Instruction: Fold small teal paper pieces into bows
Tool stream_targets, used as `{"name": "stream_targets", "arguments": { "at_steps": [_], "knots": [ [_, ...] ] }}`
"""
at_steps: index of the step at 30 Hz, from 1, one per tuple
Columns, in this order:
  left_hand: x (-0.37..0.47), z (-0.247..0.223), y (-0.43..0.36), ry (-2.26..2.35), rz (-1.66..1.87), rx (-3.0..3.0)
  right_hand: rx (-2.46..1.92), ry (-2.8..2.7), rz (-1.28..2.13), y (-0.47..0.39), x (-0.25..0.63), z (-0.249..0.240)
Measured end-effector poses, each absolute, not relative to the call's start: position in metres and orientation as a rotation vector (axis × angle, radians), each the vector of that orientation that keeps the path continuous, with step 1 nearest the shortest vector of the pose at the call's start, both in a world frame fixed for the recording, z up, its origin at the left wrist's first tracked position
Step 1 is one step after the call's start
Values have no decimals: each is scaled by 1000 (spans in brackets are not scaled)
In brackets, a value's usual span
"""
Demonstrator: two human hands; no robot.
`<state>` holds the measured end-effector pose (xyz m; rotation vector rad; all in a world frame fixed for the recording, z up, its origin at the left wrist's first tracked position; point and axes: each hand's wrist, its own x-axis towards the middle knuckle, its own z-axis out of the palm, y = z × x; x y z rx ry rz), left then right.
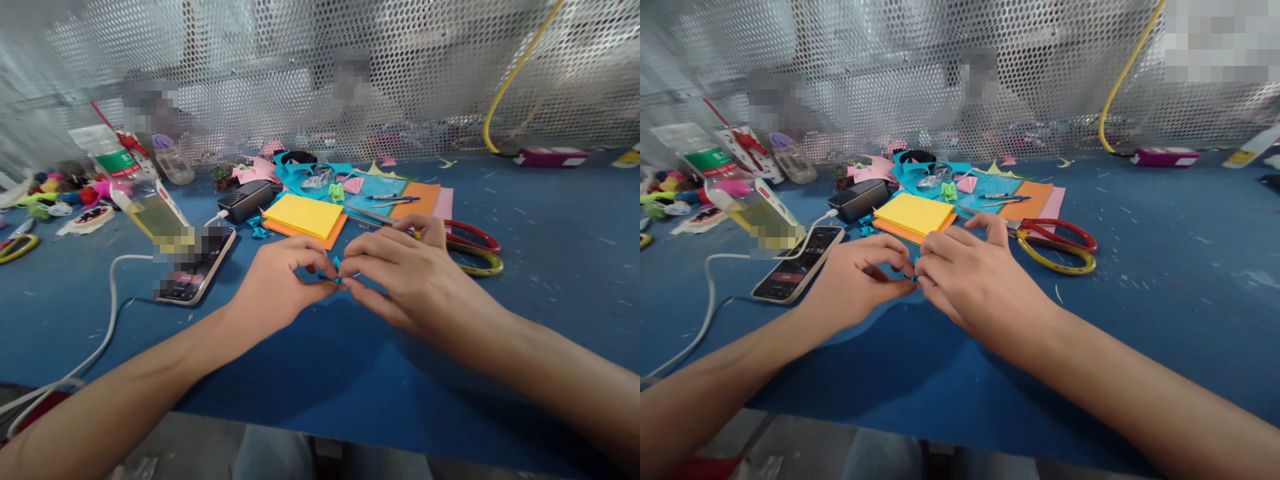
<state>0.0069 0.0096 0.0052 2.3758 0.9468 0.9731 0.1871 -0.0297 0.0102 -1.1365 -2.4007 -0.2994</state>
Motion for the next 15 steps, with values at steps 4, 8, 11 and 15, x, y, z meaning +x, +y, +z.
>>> {"name": "stream_targets", "arguments": {
  "at_steps": [4, 8, 11, 15],
  "knots": [
    [6, 5, 9, 916, 1004, 2393, -1081, -2345, -262, -30, 187, 12],
    [5, 6, 8, 799, 1198, 2326, -1055, -2090, -107, -28, 191, 14],
    [4, 8, 9, 712, 1386, 2260, -1003, -1901, 206, -24, 194, 13],
    [2, 7, 11, 626, 1506, 2236, -931, -1825, 729, -22, 194, 9]
  ]
}}
